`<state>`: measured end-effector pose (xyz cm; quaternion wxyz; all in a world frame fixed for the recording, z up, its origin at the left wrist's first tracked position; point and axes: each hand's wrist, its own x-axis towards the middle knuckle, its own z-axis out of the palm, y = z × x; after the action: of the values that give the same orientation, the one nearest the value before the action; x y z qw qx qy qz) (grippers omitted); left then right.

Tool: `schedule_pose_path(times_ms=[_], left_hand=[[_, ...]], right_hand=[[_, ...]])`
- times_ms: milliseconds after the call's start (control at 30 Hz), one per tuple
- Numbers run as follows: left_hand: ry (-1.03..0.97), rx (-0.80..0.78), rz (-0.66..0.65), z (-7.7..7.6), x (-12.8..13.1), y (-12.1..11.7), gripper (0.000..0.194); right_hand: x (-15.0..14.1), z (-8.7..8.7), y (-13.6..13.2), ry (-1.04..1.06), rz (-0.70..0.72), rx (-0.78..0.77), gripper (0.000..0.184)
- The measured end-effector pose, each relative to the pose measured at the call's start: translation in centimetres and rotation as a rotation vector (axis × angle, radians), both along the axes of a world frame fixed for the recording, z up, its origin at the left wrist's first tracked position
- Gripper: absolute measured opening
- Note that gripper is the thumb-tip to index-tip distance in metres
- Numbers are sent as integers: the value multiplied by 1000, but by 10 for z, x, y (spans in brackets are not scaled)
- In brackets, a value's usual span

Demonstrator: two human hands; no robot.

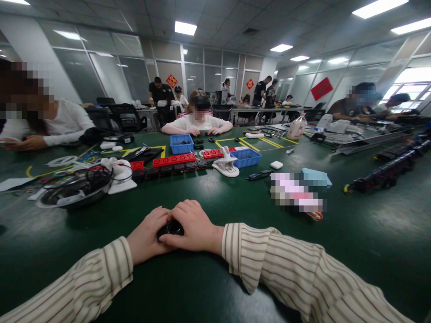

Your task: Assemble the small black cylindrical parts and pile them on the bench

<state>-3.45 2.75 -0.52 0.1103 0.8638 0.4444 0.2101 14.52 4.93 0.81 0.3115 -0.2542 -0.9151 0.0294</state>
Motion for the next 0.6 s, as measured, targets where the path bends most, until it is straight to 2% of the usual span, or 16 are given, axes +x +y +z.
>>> schedule_pose_path(times_ms=[100,233,367,500,600], left_hand=[[-52,-59,-27,3,0,0,34],[-63,-67,-51,4,0,-1,33],[-1,-31,-69,0,0,-1,48],[81,58,14,-7,-1,-3,66],[113,90,42,-8,1,-4,68]], right_hand=[[1,0,0,12,68,8,28],[2,1,-1,2,244,44,17],[3,2,-3,5,349,96,17],[3,3,-4,75,241,66,33],[2,2,-4,77,95,23,45]])
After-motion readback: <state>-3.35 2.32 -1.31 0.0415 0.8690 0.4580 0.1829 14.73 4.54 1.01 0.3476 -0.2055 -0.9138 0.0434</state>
